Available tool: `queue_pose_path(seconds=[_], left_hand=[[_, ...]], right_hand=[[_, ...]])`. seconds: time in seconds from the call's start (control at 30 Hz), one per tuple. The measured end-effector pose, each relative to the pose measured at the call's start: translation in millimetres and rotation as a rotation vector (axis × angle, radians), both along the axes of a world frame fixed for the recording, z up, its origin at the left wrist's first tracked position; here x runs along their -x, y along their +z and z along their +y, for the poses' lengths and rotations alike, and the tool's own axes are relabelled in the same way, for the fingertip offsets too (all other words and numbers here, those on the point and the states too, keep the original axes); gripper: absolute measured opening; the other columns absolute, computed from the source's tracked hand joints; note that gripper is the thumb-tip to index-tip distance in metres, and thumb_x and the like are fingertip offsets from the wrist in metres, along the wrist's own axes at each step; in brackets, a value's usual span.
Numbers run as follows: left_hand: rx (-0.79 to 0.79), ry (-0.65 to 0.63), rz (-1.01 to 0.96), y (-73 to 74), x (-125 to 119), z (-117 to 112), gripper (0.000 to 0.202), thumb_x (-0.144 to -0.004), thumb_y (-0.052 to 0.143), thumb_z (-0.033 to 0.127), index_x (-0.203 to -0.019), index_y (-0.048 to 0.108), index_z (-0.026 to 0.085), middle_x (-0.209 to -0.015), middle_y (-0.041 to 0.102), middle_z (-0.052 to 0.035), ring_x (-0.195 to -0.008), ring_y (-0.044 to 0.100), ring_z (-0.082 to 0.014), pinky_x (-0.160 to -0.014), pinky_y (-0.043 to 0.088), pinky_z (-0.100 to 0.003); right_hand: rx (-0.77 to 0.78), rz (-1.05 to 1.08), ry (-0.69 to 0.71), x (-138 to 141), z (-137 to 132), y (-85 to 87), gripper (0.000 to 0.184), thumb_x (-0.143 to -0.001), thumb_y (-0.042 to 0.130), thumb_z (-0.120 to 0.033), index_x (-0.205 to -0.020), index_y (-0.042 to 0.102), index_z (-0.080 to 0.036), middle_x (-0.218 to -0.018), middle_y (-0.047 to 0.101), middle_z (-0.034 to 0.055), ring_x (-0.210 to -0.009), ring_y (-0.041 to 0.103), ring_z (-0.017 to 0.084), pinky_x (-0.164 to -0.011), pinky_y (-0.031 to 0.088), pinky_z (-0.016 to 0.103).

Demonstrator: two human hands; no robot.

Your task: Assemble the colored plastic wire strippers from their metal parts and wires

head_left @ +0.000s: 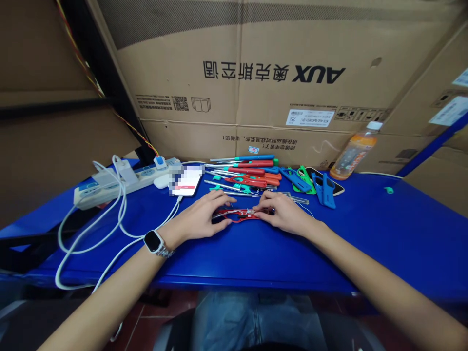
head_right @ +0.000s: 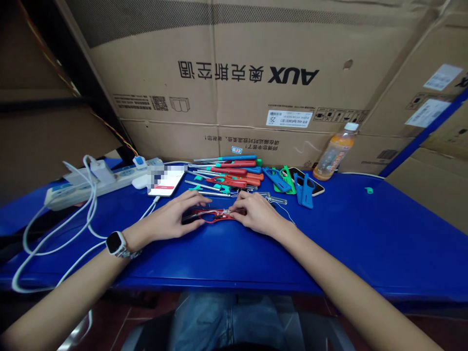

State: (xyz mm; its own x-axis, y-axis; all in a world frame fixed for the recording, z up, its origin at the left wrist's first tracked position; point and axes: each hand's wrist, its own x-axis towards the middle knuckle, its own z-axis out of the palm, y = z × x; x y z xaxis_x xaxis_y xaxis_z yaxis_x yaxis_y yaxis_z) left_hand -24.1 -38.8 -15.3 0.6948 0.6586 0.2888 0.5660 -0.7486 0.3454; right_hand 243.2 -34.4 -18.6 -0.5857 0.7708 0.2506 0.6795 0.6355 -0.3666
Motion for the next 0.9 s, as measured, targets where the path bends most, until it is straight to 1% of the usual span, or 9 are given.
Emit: queue_pose_path(seconds=[0.07,0.17,0.33,0.4,0.5,0.6,0.7,0.77,0.9], left_hand=[[0.06,0.034,0.0,0.8,6,2,0.032,-0.088,0.061,0.027,-0.119,0.063,0.019,-0.115,0.06,-0.0084,-0.11,0.056,-0.0249,-0.098,0.047,-0.041],[0.119,0.042,0.001,0.7,11,6,0.022,-0.09,0.057,0.025,-0.108,0.068,0.019,-0.108,0.063,-0.0074,-0.101,0.059,-0.0227,-0.093,0.048,-0.038],[0.134,0.013,-0.037,0.8,9,8,0.02,-0.093,0.053,0.023,-0.104,0.07,0.019,-0.103,0.066,-0.0069,-0.095,0.061,-0.0198,-0.086,0.049,-0.033],[0.155,0.017,-0.053,0.8,9,9,0.021,-0.094,0.053,0.022,-0.104,0.07,0.018,-0.1,0.068,-0.0069,-0.09,0.062,-0.0184,-0.082,0.049,-0.031],[0.224,0.042,-0.089,-0.7,12,12,0.019,-0.09,0.059,0.023,-0.104,0.07,0.016,-0.094,0.07,-0.0059,-0.082,0.062,-0.0166,-0.076,0.05,-0.028],[0.278,0.08,-0.108,-2.9,17,15,0.02,-0.085,0.066,0.024,-0.102,0.07,0.016,-0.092,0.07,-0.0048,-0.079,0.062,-0.0161,-0.074,0.05,-0.027],[0.299,0.083,-0.11,-3.2,21,17,0.016,-0.086,0.065,0.023,-0.097,0.072,0.015,-0.089,0.07,-0.0047,-0.078,0.062,-0.016,-0.072,0.049,-0.027],[0.296,0.069,-0.114,-2.9,21,18,0.015,-0.087,0.064,0.022,-0.096,0.073,0.016,-0.09,0.07,-0.005,-0.079,0.063,-0.0161,-0.072,0.049,-0.026],[0.247,0.02,-0.111,-4.1,20,19,0.019,-0.09,0.062,0.02,-0.103,0.075,0.016,-0.094,0.069,-0.0069,-0.083,0.064,-0.0169,-0.076,0.049,-0.027]], right_hand=[[0.011,0.001,-0.005,-2,0,0.0,0.016,-0.09,0.066,-0.026,-0.101,0.076,-0.02,-0.093,0.065,0.0053,-0.076,0.061,0.015,-0.07,0.044,0.029],[0.003,-0.023,-0.012,-3,-1,1.5,0.015,-0.09,0.065,-0.025,-0.1,0.075,-0.021,-0.094,0.066,0.0051,-0.077,0.061,0.016,-0.072,0.042,0.031],[-0.019,-0.069,-0.009,-1,-3,9.0,0.017,-0.09,0.063,-0.031,-0.101,0.073,-0.022,-0.099,0.064,0.0058,-0.083,0.059,0.018,-0.078,0.04,0.035],[-0.041,-0.059,-0.011,5,-3,12.0,0.021,-0.09,0.063,-0.033,-0.104,0.071,-0.021,-0.101,0.064,0.0064,-0.083,0.058,0.019,-0.079,0.039,0.035],[-0.057,-0.043,0.04,21,0,13.2,0.021,-0.092,0.06,-0.033,-0.104,0.07,-0.019,-0.098,0.064,0.0057,-0.08,0.058,0.017,-0.077,0.039,0.034],[-0.051,-0.021,0.095,39,6,8.5,0.016,-0.091,0.061,-0.028,-0.1,0.07,-0.018,-0.094,0.065,0.0044,-0.076,0.057,0.014,-0.075,0.04,0.031],[-0.011,0.013,0.153,52,13,0.3,0.011,-0.091,0.061,-0.023,-0.093,0.071,-0.018,-0.089,0.066,0.0037,-0.076,0.057,0.014,-0.072,0.04,0.029],[0.012,0.052,0.172,55,16,-5.2,0.01,-0.091,0.06,-0.019,-0.089,0.071,-0.018,-0.086,0.066,0.0035,-0.078,0.058,0.015,-0.072,0.041,0.028],[0.036,0.149,0.165,53,17,-12.4,0.01,-0.09,0.061,-0.015,-0.088,0.071,-0.017,-0.084,0.065,0.0037,-0.078,0.058,0.015,-0.07,0.042,0.027]])
